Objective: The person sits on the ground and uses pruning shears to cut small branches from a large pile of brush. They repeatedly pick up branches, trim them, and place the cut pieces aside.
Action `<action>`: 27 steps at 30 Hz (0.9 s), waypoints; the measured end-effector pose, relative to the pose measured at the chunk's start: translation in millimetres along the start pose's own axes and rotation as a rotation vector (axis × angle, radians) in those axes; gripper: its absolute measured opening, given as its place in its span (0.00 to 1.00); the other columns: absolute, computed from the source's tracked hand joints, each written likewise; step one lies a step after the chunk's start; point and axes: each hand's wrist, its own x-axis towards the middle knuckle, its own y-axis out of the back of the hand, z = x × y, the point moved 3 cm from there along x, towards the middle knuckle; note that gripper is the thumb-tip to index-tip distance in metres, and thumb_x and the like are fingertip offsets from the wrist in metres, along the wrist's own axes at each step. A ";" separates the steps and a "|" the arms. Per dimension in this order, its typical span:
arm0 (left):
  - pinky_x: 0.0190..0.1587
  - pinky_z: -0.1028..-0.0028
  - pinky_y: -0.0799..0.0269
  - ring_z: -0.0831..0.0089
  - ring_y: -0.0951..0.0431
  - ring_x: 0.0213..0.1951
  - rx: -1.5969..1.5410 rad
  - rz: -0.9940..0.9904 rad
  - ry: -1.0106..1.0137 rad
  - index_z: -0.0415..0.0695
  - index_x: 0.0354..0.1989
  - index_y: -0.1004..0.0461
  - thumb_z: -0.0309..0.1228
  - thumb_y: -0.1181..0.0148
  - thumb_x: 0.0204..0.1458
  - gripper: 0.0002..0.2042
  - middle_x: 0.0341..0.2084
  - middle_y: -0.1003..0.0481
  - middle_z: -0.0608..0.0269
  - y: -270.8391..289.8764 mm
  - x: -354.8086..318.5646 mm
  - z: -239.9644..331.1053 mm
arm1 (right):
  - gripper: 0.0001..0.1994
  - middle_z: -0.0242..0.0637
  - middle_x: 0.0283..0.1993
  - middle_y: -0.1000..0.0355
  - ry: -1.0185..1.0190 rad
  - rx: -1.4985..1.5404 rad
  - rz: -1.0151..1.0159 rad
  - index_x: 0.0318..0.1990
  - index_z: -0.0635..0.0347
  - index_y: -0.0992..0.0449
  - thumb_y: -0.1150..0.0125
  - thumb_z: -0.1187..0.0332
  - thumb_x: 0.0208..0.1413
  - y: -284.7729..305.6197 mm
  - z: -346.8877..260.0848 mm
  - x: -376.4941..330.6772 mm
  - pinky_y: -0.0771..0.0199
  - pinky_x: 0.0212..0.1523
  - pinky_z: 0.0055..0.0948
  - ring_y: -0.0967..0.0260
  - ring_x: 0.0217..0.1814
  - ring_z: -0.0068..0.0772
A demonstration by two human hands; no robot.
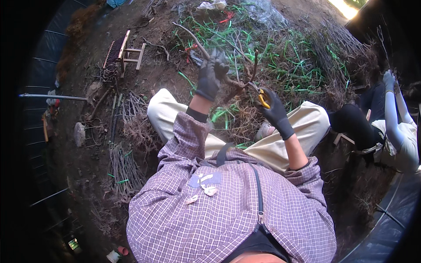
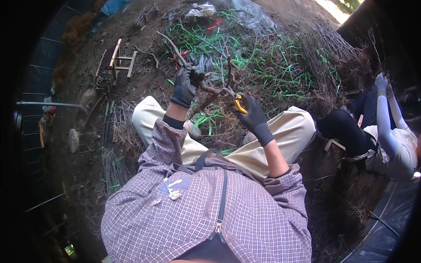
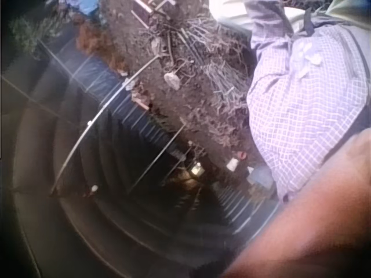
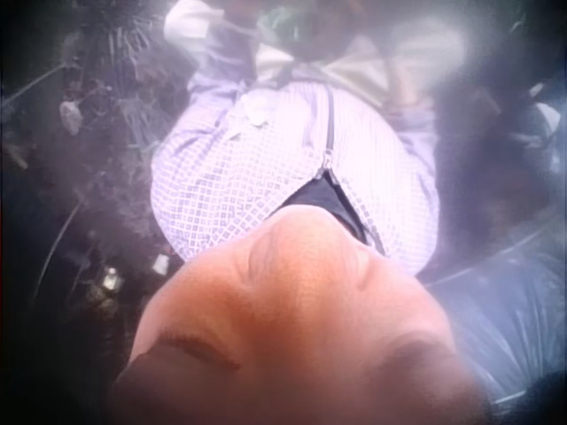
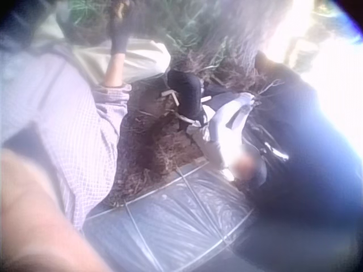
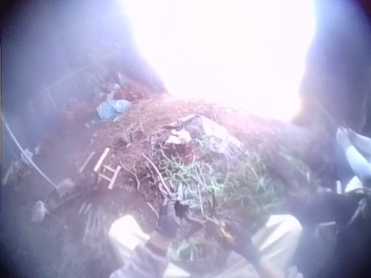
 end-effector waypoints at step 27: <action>0.23 0.79 0.44 0.84 0.48 0.19 -0.531 -0.453 -0.010 0.46 0.36 0.37 0.36 0.55 0.67 0.08 0.23 0.47 0.73 -12.9 -31.0 36.5 | 0.30 0.39 0.43 0.27 -0.351 0.422 -0.232 0.56 0.62 0.33 0.38 0.48 0.55 -39.2 -31.4 -22.0 0.27 0.44 0.31 0.28 0.42 0.30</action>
